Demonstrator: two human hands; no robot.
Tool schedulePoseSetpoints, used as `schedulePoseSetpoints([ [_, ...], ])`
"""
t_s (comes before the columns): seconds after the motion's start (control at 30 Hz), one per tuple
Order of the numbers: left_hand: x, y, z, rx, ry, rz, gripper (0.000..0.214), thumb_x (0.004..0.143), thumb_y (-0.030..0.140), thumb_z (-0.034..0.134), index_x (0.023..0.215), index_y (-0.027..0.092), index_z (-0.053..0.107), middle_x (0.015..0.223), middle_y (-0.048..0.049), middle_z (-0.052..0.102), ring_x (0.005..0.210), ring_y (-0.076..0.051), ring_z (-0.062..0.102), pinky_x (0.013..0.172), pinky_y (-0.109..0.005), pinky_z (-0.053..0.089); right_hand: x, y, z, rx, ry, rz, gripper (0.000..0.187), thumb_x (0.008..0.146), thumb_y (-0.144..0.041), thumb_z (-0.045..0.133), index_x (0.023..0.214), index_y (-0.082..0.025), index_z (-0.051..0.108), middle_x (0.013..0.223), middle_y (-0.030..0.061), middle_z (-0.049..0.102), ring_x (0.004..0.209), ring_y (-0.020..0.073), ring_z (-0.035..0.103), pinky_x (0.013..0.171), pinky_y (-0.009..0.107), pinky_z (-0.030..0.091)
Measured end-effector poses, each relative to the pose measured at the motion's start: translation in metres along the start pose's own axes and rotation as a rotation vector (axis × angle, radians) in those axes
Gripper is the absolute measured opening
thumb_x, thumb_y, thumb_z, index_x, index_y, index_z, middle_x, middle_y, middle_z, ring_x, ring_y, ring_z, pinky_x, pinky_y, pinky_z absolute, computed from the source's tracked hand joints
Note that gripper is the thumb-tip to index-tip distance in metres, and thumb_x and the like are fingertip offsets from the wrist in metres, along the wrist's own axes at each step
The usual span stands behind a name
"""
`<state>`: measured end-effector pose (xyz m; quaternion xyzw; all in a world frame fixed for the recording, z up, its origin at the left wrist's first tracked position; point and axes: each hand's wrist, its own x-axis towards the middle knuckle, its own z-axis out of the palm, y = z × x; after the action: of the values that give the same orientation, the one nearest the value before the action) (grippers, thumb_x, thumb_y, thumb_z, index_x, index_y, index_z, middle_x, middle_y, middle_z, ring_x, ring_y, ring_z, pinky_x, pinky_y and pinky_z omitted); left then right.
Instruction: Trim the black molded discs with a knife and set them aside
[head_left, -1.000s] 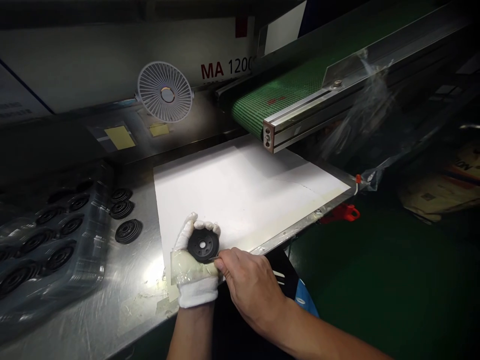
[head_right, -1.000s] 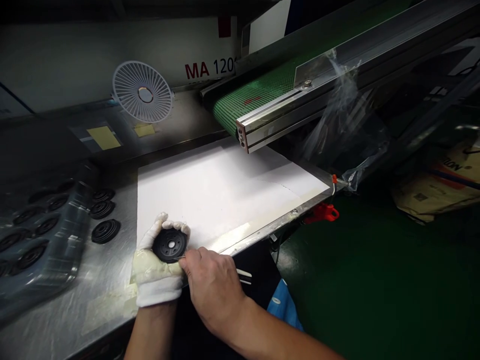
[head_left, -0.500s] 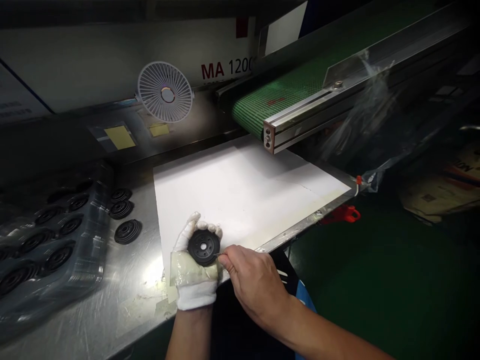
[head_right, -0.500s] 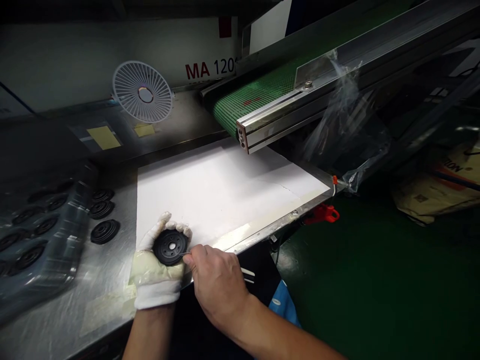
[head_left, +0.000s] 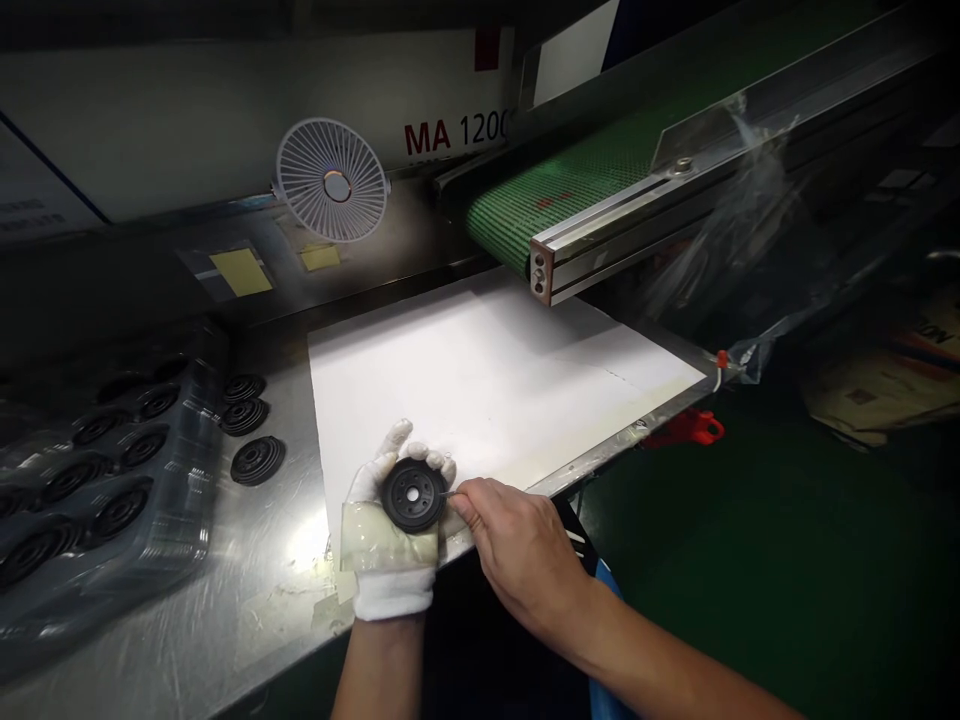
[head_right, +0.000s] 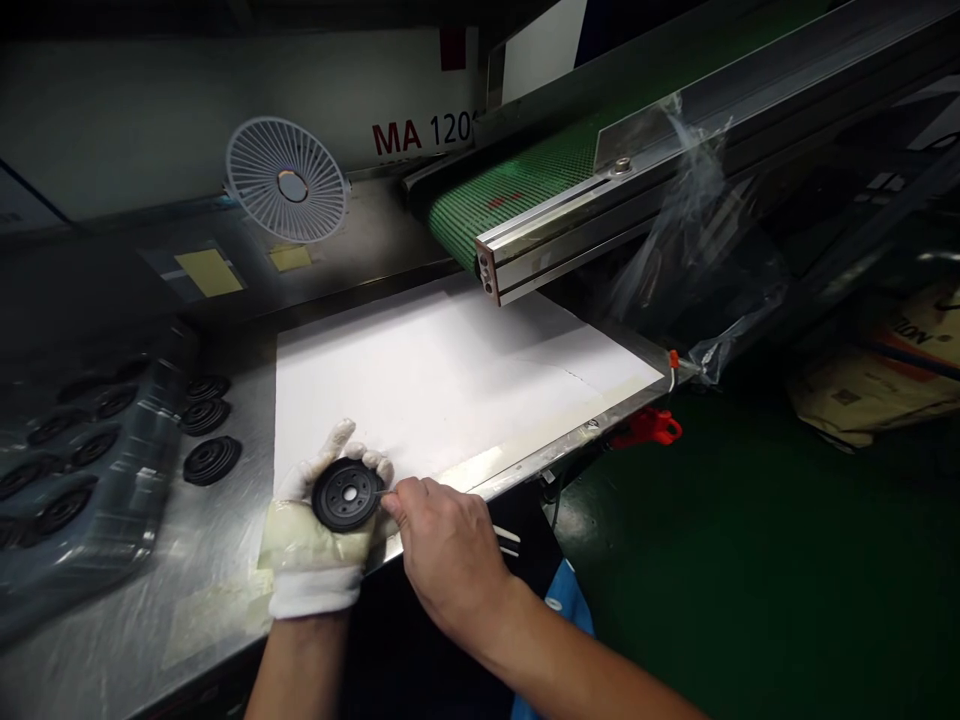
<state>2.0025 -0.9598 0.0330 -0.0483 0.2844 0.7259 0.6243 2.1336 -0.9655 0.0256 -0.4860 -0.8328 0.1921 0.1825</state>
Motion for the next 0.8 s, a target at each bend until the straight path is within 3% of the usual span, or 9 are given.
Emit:
schedulePoseSetpoints([
  [0.13,0.005,-0.003,0.007,-0.028,0.100,0.101,0.014,0.077,0.014,0.059,0.089,0.015,0.064,0.066,0.0001,0.057,0.064,-0.013,0.057,0.063,-0.029,0.052,-0.003,-0.005,0.002,-0.012,-0.011,-0.018,0.023,0.098,-0.030,0.036,0.084,-0.022,0.053,0.076,-0.0003,0.062,0.068,0.0166,0.057,0.060,0.028,0.031],
  [0.33,0.002,-0.009,0.007,-0.101,0.138,0.195,0.015,0.081,0.011,0.055,0.091,0.017,0.064,0.067,0.0011,0.059,0.066,-0.011,0.058,0.079,-0.033,0.053,-0.004,-0.012,0.008,-0.019,-0.053,-0.043,0.022,0.097,-0.030,0.038,0.084,-0.022,0.053,0.077,0.0002,0.062,0.070,0.0172,0.058,0.060,0.029,0.030],
  [0.43,0.001,-0.009,-0.002,-0.056,0.068,0.118,0.030,0.080,0.012,0.054,0.107,0.020,0.063,0.088,-0.0039,0.066,0.088,-0.019,0.063,0.088,-0.045,0.050,-0.003,-0.008,0.007,0.012,-0.044,-0.041,0.024,0.098,-0.031,0.036,0.083,-0.021,0.053,0.076,0.0001,0.062,0.069,0.0167,0.058,0.060,0.028,0.031],
  [0.5,0.001,-0.007,-0.008,-0.036,-0.003,0.020,0.039,0.080,0.014,0.053,0.118,0.022,0.059,0.109,-0.0089,0.065,0.103,-0.028,0.059,0.090,-0.054,0.046,-0.002,-0.005,0.005,0.044,-0.034,-0.031,0.025,0.098,-0.031,0.036,0.081,-0.021,0.052,0.076,0.0001,0.062,0.068,0.0162,0.057,0.060,0.028,0.032],
  [0.57,0.003,-0.004,-0.012,-0.065,-0.038,-0.060,0.042,0.080,0.015,0.052,0.121,0.020,0.057,0.116,-0.0118,0.062,0.109,-0.031,0.056,0.091,-0.057,0.044,-0.001,-0.003,0.002,0.091,-0.030,-0.018,0.025,0.098,-0.030,0.036,0.081,-0.021,0.052,0.077,0.0004,0.062,0.068,0.0157,0.056,0.060,0.027,0.033],
  [0.67,0.004,0.000,-0.012,-0.139,-0.001,-0.095,0.035,0.081,0.016,0.050,0.114,0.016,0.062,0.103,-0.0106,0.067,0.099,-0.026,0.061,0.091,-0.051,0.046,-0.001,-0.002,-0.005,0.172,-0.014,-0.005,0.028,0.099,-0.032,0.033,0.084,-0.021,0.054,0.079,0.0012,0.062,0.070,0.0152,0.056,0.062,0.026,0.035],
  [0.8,0.003,0.004,-0.002,-0.165,0.051,-0.024,0.025,0.084,0.017,0.048,0.101,0.015,0.067,0.088,-0.0075,0.070,0.087,-0.022,0.065,0.086,-0.044,0.050,-0.007,0.005,-0.018,0.226,0.026,-0.035,0.028,0.098,-0.035,0.035,0.083,-0.021,0.055,0.077,-0.0005,0.061,0.068,0.0140,0.055,0.062,0.026,0.035],
])
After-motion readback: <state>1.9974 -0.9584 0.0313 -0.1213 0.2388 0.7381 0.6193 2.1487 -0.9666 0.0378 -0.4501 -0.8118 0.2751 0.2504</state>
